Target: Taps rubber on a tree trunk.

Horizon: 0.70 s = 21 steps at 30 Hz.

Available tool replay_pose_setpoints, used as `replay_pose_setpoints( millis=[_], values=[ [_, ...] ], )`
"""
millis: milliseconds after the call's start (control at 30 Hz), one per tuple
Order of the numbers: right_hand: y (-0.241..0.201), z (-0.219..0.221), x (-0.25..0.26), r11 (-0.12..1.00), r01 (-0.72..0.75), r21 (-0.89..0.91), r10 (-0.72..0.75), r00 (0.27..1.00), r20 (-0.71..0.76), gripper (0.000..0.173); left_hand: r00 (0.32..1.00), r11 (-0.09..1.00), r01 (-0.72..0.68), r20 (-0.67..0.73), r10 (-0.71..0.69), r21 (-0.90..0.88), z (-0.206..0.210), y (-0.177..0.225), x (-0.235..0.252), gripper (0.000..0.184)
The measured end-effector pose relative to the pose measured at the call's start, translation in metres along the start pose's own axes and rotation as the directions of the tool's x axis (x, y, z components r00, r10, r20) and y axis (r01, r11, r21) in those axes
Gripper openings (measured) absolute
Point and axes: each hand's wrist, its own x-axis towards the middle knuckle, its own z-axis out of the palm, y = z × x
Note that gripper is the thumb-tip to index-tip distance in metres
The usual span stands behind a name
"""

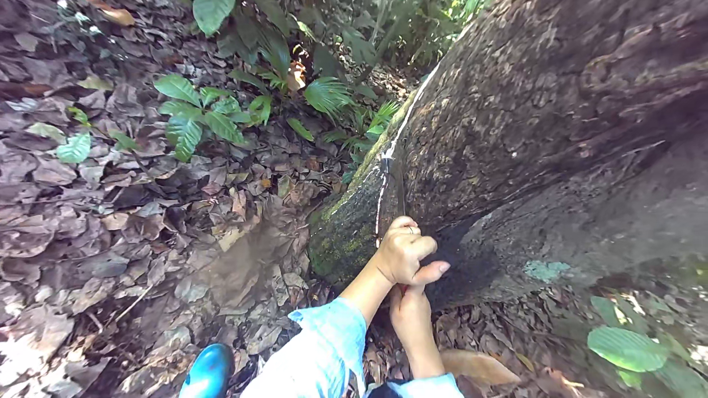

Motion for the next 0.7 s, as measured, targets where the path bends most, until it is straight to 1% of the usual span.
replay_pose_setpoints(
  millis=[133,333,400,467,500,600,700],
  values=[
    [-0.007,0.005,0.016,0.999,0.025,-0.029,-0.026,0.999,-0.029,0.035,1.000,1.000,-0.011,-0.019,0.012,0.007,0.001,-0.015,0.007,0.066],
    [-0.008,0.005,0.012,0.995,0.007,-0.100,-0.011,0.999,-0.039,0.030,1.000,1.000,-0.008,-0.022,0.008,0.008,0.001,-0.012,0.005,0.069],
    [-0.003,0.003,0.006,0.993,-0.004,-0.114,0.004,1.000,0.000,0.032,1.000,1.000,0.014,-0.025,-0.014,0.021,0.005,-0.007,-0.004,0.071],
    [0.001,0.000,-0.008,0.993,-0.057,-0.100,0.064,0.995,0.071,0.034,0.999,0.999,0.045,0.011,-0.046,0.029,0.005,0.006,-0.017,0.074],
    [0.003,0.000,-0.009,0.993,-0.062,-0.096,0.069,0.994,0.080,0.033,0.999,0.999,0.032,0.007,-0.032,0.040,0.004,0.008,-0.018,0.074],
    [0.002,0.004,-0.005,0.997,-0.035,-0.075,0.038,0.999,0.039,0.034,1.000,1.000,0.002,0.004,-0.002,0.028,0.001,0.003,-0.011,0.074],
    [-0.001,0.015,0.008,0.997,-0.010,-0.072,0.009,1.000,-0.012,0.033,1.000,0.999,-0.011,0.000,0.011,0.030,0.002,-0.012,-0.007,0.073]
  ],
)
